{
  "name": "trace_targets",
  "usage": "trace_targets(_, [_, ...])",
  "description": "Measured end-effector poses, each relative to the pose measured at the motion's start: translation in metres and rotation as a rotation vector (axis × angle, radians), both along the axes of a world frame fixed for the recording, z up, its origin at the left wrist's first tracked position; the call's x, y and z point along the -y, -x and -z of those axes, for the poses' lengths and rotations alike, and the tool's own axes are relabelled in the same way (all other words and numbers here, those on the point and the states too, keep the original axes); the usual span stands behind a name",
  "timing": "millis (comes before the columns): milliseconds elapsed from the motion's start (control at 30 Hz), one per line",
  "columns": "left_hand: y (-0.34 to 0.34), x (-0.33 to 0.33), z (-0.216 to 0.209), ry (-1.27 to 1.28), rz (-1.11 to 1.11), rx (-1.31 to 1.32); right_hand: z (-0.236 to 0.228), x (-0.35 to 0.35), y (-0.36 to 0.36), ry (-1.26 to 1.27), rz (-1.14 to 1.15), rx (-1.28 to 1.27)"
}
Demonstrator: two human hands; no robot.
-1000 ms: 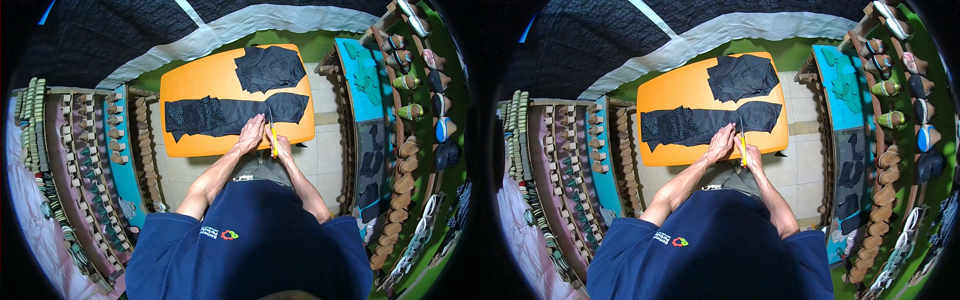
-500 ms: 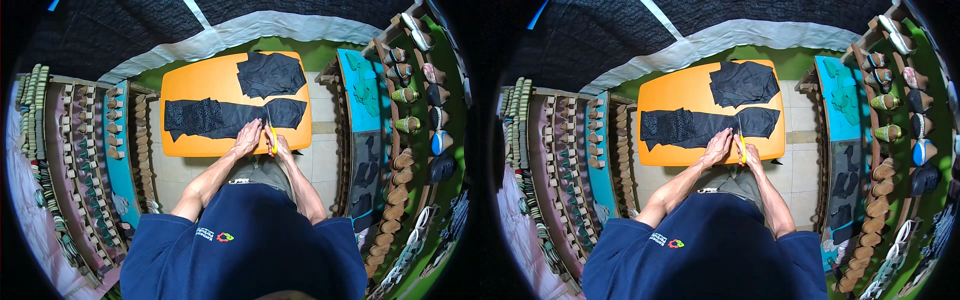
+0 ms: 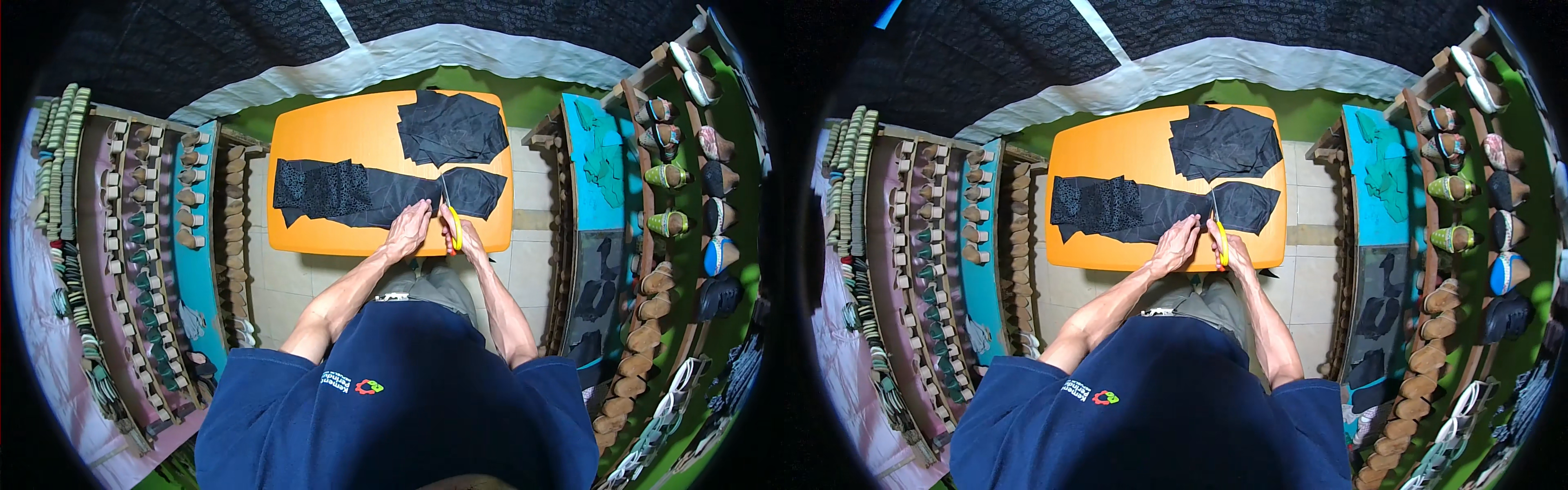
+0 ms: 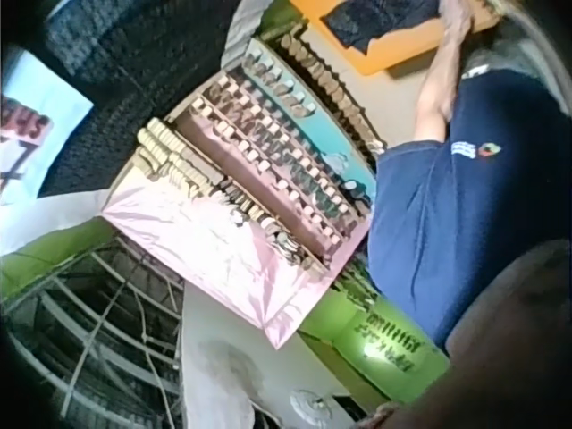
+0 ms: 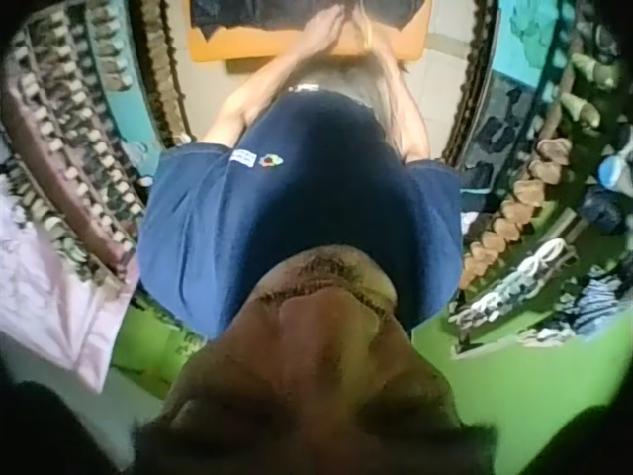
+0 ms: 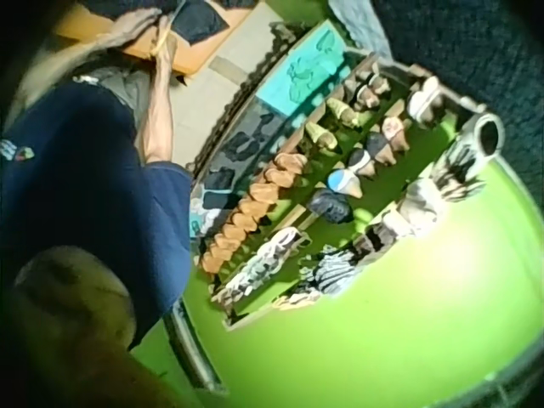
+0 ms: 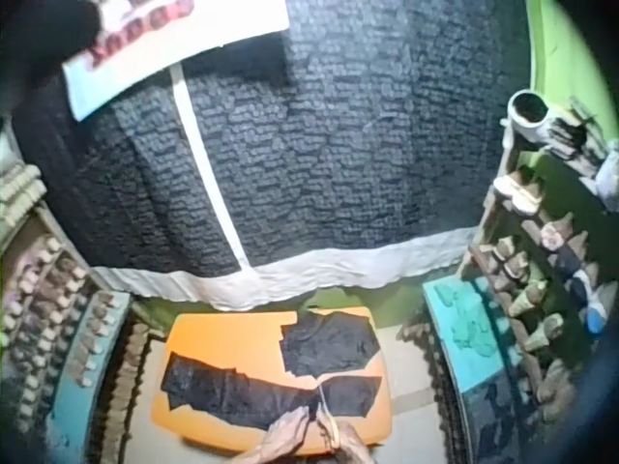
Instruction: The person uses yellow-handled scissors to cut a large piece of dark patterned fabric on an orange table. They repeatedly trim the fabric into smaller rectangular pieces, stacking the cut sections on the table as they work.
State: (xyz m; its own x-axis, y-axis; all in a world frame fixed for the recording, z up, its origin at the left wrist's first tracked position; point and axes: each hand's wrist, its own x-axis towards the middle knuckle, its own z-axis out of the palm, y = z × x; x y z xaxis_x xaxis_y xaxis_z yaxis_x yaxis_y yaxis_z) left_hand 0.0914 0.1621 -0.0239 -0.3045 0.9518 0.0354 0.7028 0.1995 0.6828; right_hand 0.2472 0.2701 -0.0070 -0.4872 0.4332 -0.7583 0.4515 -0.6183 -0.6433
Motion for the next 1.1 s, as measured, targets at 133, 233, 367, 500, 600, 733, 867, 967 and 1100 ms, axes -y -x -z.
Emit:
trace_targets(133, [-0.001,-0.002,-0.015,0.088,-0.019,0.093,-0.001,0.003,0.005,-0.105,0.073,0.064])
trace_targets(233, [-0.005,0.002,-0.017,0.003,-0.026,0.135,0.011,0.009,0.013,-0.166,0.152,0.042])
trace_targets(367, [-0.003,0.011,-0.029,0.016,-0.053,0.249,0.027,0.016,0.032,-0.239,0.246,-0.083])
trace_targets(500, [0.032,0.038,0.004,-0.065,-0.231,-0.089,0.031,0.011,0.037,-0.454,0.141,0.022])
trace_targets(600, [0.058,0.046,-0.002,0.181,-0.534,-0.206,0.016,0.005,0.036,-0.675,-0.041,0.232])
trace_targets(733, [0.101,0.063,0.034,0.133,-0.609,-0.226,0.012,0.005,0.035,-0.782,-0.078,0.272])
trace_targets(867, [0.130,0.072,0.037,-0.054,-0.565,-0.175,0.014,0.005,0.038,-0.806,-0.084,0.400])
trace_targets(967, [0.160,0.076,-0.002,-0.033,-0.815,-0.086,0.009,0.006,0.040,-0.812,-0.024,0.467])
trace_targets(1100, [0.253,0.142,0.011,-0.396,-1.077,0.152,0.017,0.002,0.048,-0.873,0.016,0.519])
